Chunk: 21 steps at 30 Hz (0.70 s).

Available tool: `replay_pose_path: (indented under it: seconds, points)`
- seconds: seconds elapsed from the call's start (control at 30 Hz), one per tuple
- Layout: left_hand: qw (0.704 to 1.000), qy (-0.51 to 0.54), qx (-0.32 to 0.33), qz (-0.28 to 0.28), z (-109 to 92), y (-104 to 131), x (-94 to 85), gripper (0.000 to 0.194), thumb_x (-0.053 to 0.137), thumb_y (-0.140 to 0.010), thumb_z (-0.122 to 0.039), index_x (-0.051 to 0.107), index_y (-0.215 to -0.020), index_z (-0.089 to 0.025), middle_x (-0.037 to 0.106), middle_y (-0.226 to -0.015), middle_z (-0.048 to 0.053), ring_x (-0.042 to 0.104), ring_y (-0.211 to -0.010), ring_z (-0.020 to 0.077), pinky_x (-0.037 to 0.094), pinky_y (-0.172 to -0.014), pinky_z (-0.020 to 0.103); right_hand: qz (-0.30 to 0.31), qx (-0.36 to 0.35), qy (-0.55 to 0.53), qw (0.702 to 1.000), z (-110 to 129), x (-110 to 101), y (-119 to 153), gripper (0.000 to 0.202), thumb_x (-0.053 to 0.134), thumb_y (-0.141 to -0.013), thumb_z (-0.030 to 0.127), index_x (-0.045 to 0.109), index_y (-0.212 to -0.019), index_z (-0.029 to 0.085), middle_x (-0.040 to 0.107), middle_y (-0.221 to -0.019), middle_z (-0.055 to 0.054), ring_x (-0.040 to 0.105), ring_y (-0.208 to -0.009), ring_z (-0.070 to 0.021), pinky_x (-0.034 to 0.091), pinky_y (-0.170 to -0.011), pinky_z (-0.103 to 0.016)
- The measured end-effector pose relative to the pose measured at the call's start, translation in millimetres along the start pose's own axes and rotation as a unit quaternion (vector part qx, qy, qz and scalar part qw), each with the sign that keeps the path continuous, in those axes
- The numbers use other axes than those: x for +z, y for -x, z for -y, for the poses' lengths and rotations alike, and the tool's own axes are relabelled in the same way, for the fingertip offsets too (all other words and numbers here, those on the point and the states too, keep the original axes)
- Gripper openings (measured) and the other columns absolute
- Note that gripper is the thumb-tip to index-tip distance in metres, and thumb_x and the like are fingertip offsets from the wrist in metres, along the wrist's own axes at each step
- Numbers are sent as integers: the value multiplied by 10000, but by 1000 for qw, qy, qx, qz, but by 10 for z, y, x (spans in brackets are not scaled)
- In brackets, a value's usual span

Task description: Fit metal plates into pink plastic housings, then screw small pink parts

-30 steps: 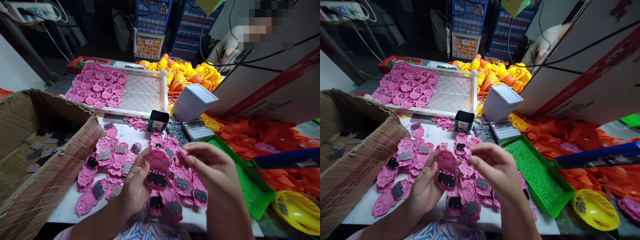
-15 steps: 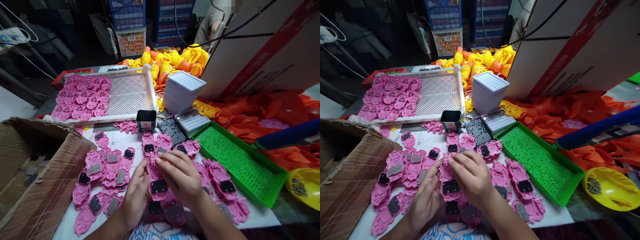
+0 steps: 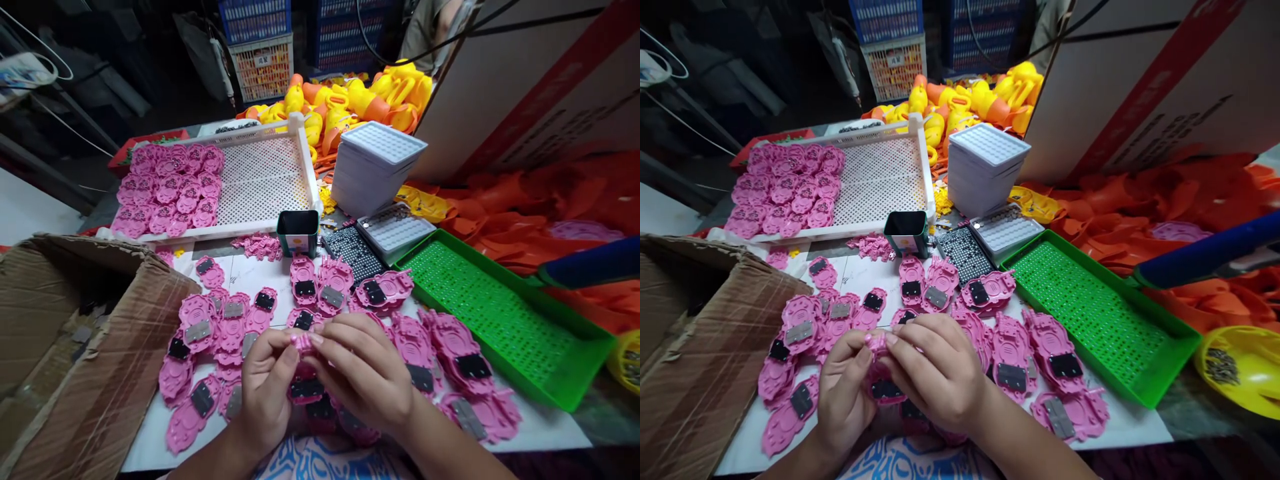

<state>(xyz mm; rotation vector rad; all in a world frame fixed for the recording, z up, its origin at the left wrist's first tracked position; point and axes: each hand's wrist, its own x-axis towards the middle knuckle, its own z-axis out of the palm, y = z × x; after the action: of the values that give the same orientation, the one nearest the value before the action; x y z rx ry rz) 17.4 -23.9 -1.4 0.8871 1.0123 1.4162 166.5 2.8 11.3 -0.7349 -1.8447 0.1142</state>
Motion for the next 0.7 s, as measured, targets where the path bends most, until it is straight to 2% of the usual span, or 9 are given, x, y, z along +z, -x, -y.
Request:
replay_pose_path:
  seconds: [0.07,0.2,0.37,0.53,0.6,0.7]
  points:
    - [1000,2,6,6,-22,-6,6,57,656,-833,-264,698,-855,-232,698,-820,-8,645,-764,109,498,-708,157,-1,2,7,1000,10,8,14,225,676,-757,78,639,-978,72,703,-861,-120,614,-857,-203,569,-712,-371]
    - [998,24,-38,31,-52,-67,36,74,670,-822,-265,707,-877,-232,702,-811,1,640,-737,99,506,-694,152,1,18,37,999,2,18,43,200,666,-761,73,634,-958,89,702,-872,-112,607,-862,-206,562,-715,-378]
    - [997,44,-65,17,-52,-107,64,136,716,-777,-309,703,-879,-221,697,-783,10,619,-685,97,501,-636,149,20,24,43,999,-1,57,44,209,648,-775,86,628,-983,87,705,-898,-113,608,-875,-216,551,-749,-393]
    - [989,56,-137,11,-92,-109,74,188,789,-688,-296,727,-816,-174,698,-749,34,602,-613,95,487,-574,155,14,48,-9,999,32,51,-4,216,610,-753,91,614,-968,104,689,-906,-109,605,-900,-202,543,-801,-377]
    - [980,106,-169,22,-129,-125,91,174,800,-672,-276,732,-791,-169,678,-691,20,579,-568,75,467,-549,143,21,52,-48,997,37,28,-15,256,589,-749,131,606,-1003,102,677,-933,-123,608,-913,-212,542,-803,-390]
    - [958,188,-209,58,-177,-149,110,141,789,-684,-250,723,-768,-159,639,-621,-3,543,-503,41,435,-507,114,43,56,-112,991,34,-11,-24,332,510,-806,214,584,-1113,113,658,-996,-134,612,-951,-219,538,-819,-409]
